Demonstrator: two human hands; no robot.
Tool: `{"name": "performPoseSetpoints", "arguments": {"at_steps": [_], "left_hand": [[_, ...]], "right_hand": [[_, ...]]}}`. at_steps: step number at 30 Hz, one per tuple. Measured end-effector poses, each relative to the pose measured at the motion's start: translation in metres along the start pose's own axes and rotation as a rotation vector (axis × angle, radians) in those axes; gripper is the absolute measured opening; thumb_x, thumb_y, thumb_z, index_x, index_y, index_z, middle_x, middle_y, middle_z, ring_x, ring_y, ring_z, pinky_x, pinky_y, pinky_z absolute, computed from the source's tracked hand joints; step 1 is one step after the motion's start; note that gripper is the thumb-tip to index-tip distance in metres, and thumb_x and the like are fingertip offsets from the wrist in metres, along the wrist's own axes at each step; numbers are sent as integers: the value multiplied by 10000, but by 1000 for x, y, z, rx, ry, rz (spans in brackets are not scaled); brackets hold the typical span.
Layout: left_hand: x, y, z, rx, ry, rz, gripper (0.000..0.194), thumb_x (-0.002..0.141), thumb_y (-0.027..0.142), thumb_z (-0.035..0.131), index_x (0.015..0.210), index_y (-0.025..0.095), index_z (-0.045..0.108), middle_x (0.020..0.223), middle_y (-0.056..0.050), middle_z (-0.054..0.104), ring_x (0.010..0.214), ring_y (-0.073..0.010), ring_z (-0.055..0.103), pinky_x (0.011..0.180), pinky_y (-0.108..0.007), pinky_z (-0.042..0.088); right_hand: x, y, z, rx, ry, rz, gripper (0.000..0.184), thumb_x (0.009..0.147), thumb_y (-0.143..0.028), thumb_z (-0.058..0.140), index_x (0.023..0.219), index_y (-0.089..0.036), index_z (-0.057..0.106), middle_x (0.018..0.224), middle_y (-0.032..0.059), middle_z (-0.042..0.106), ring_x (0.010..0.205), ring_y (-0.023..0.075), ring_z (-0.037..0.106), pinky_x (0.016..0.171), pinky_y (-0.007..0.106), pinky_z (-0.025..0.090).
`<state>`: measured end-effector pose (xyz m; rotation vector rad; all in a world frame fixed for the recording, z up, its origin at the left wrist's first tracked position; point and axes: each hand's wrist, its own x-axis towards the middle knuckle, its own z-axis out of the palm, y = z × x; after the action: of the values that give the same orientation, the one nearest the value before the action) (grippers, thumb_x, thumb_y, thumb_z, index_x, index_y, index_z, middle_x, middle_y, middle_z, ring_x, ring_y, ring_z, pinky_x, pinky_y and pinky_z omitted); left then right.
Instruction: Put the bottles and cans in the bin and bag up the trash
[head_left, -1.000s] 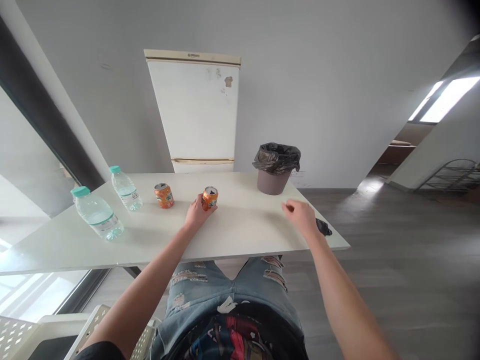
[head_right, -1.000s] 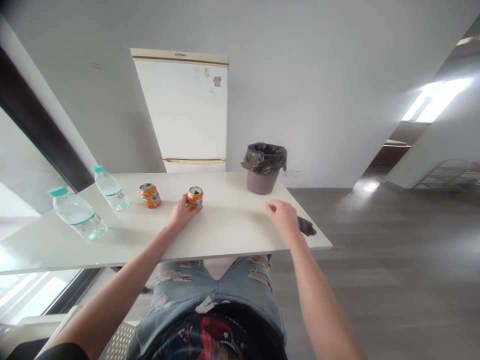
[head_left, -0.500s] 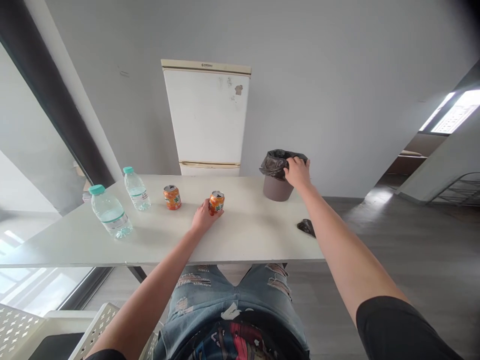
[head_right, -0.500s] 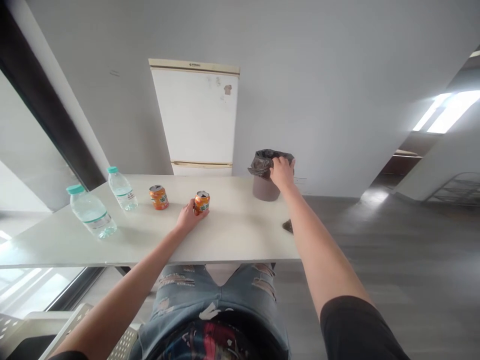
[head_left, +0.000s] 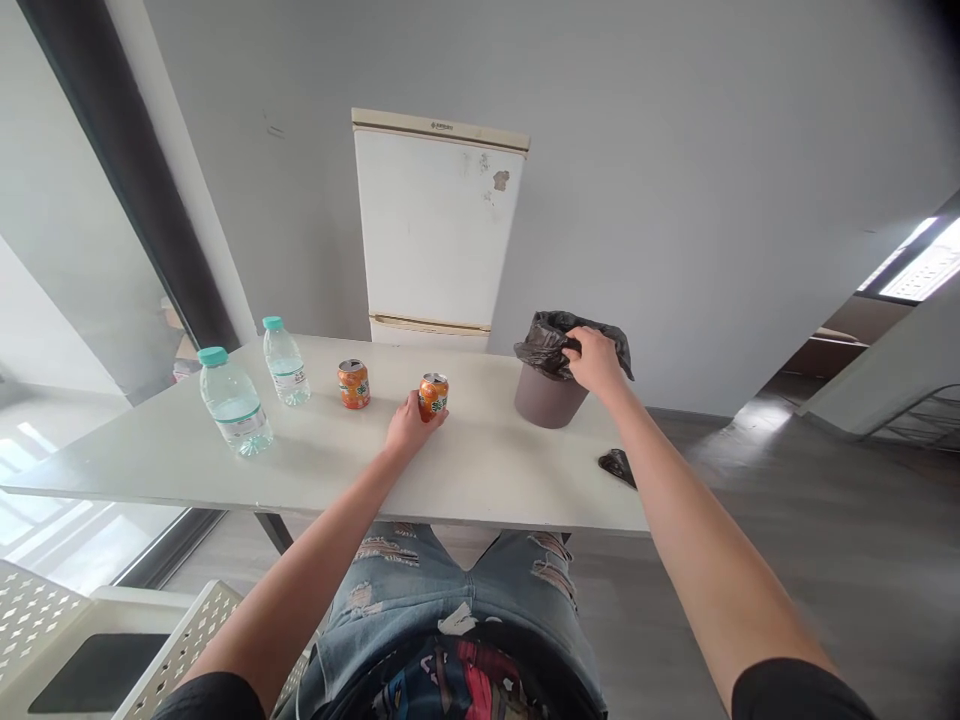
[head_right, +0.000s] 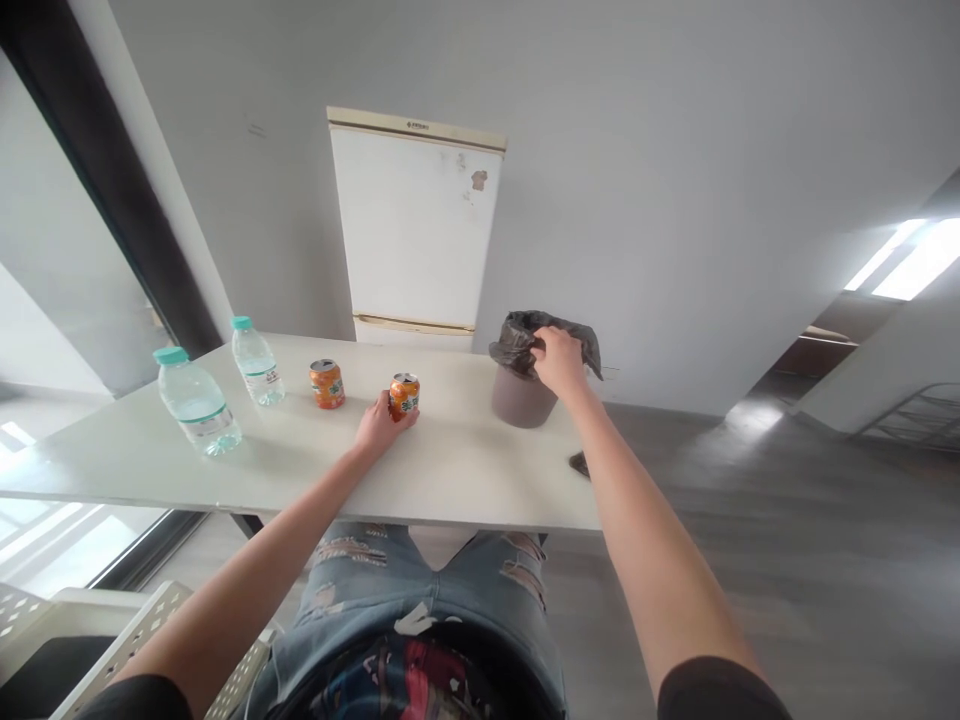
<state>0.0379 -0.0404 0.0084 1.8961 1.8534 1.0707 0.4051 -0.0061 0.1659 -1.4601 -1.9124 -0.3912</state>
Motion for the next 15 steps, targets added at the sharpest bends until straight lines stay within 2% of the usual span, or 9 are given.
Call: {"name": "performPoseSetpoints", "arguments": {"at_steps": [5, 9, 12, 15], "left_hand": [[8, -5, -7, 52, 125, -190, 443, 972, 553, 605, 1175, 188, 456, 1204, -201, 699, 1135, -327, 688, 828, -353, 488], [9, -7, -8, 82, 154, -226, 440, 978, 513, 608, 1190, 161, 450, 1195, -235, 692, 1150, -350, 689, 857, -380, 490], [8, -6, -7, 104, 167, -218, 430, 966, 477, 637, 1191, 164, 445, 1197, -230, 690, 1182, -346, 678, 902, -386, 487], [4, -6, -10, 127, 173, -228, 431, 944, 451, 667, 1187, 176, 441, 1209, -220, 685, 1196, -348, 670, 917, -392, 489]], "right_hand": [[-43, -69, -21, 178, 17, -184, 190, 907, -195, 580, 1075, -197, 670, 1064, 124, 716, 1047, 326, 662, 982, 512, 497], [-74, -119, -35, 299, 48, -289, 177, 976, -202, 553, 1121, -230, 651, 1063, 99, 711, 1061, 314, 659, 1018, 516, 470], [-84, -140, -38, 370, 41, -341, 175, 994, -203, 556, 1137, -242, 648, 1041, 82, 700, 1052, 303, 654, 1020, 508, 462], [-84, -147, -38, 407, 38, -366, 193, 1003, -200, 551, 1161, -247, 653, 1043, 77, 692, 1048, 297, 647, 1029, 511, 457]]}}
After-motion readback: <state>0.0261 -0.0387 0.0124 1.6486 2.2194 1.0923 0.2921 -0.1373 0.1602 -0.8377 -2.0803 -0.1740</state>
